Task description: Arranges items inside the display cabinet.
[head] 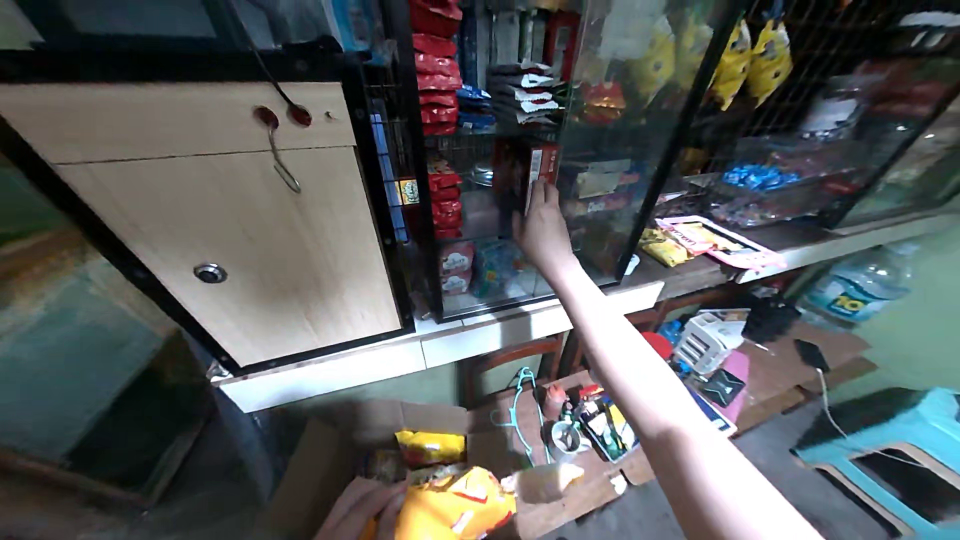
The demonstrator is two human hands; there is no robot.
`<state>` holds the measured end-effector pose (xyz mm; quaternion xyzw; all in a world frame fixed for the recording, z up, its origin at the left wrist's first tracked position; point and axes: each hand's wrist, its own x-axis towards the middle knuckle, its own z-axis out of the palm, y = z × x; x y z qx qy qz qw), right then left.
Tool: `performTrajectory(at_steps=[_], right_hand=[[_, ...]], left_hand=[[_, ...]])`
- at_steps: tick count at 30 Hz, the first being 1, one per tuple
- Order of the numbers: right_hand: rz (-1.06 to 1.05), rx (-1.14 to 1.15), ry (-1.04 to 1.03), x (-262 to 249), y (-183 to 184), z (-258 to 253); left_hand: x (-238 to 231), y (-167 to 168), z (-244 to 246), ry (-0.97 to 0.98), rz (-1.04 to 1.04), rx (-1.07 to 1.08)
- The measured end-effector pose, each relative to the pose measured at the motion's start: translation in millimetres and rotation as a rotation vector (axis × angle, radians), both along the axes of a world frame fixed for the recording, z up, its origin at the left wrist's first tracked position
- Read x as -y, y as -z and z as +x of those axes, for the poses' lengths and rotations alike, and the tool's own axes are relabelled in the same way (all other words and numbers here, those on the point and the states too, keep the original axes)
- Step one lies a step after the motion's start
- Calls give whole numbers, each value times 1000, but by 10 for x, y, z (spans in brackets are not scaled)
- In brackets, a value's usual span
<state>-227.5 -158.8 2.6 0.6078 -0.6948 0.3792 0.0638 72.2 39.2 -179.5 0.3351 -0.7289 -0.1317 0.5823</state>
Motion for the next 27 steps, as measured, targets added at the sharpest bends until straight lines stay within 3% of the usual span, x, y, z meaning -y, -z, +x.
performTrajectory(at_steps=[5, 7, 10, 13, 16, 18, 21, 23, 27], right_hand=[[-90, 124, 60, 356, -255, 117], [-99, 115, 54, 334, -392, 127], [-302, 90, -12, 89, -450, 4], [-442, 261, 77, -214, -158, -401], [-372, 509, 258, -177, 292, -966], [-391, 431, 277, -112, 457, -1067], [-465, -14, -14, -63, 373, -632], [-444, -168, -194, 68, 294, -245], [-15, 188, -2, 378, 10, 122]], left_hand=[[-5, 28, 11, -12, 3, 14], [-23, 17, -15, -42, 4, 19], [-20, 30, -54, -91, -1, 13], [-21, 59, -87, -107, 11, 4], [-25, 63, -120, -121, 35, 7], [-14, 51, -146, -125, 54, 22], [64, 93, -207, -98, 89, 39], [106, 150, -260, -72, 115, 44], [159, 182, -385, -83, 117, 42]])
